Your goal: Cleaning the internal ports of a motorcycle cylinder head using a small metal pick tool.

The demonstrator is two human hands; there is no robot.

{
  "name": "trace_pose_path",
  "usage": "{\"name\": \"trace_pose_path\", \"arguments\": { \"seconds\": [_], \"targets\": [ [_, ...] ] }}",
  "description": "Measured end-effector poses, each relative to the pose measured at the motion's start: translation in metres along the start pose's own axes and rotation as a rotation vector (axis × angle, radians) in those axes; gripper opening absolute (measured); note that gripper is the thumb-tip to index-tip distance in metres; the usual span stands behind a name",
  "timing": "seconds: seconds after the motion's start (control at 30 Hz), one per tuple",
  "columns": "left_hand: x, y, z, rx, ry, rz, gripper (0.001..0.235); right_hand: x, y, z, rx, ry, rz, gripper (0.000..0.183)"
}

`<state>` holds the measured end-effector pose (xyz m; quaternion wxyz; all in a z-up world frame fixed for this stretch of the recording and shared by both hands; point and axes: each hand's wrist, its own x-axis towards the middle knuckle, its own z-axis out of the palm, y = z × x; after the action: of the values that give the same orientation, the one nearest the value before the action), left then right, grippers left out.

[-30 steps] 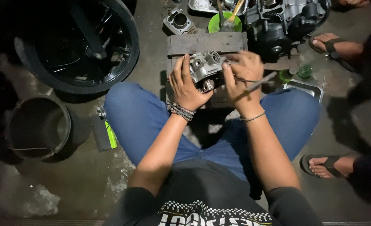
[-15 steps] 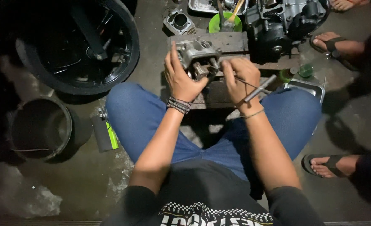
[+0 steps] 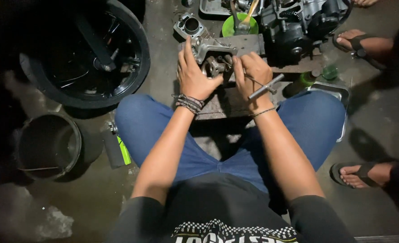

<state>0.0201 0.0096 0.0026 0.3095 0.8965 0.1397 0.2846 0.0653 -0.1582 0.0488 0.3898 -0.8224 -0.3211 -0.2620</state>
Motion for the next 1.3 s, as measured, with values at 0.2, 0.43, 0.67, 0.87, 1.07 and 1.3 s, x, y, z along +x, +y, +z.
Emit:
{"name": "trace_pose_path", "arguments": {
  "seconds": [0.2,0.43,0.67,0.87,1.07,1.3],
  "targets": [
    [-0.001,-0.001,0.004,0.028,0.036,0.01,0.126,0.0,0.007,0.01,-0.113,0.028,-0.095,0.021],
    [-0.002,-0.004,0.006,0.027,0.047,-0.026,0.129,0.005,0.0,0.002,-0.082,-0.003,-0.108,0.022],
    [-0.002,0.004,0.008,0.11,0.035,-0.011,0.129,0.002,0.004,0.009,-0.143,-0.06,-0.079,0.023],
    [-0.006,0.007,0.01,0.145,0.038,-0.036,0.133,-0.002,0.008,0.006,-0.139,-0.01,-0.063,0.022],
    [-0.005,0.0,0.014,0.132,0.025,-0.03,0.135,0.004,0.004,0.001,0.017,-0.034,-0.003,0.03],
    [-0.005,0.007,0.012,0.157,0.023,-0.032,0.134,0.007,0.003,-0.002,0.046,-0.026,-0.008,0.027]
  ]
}}
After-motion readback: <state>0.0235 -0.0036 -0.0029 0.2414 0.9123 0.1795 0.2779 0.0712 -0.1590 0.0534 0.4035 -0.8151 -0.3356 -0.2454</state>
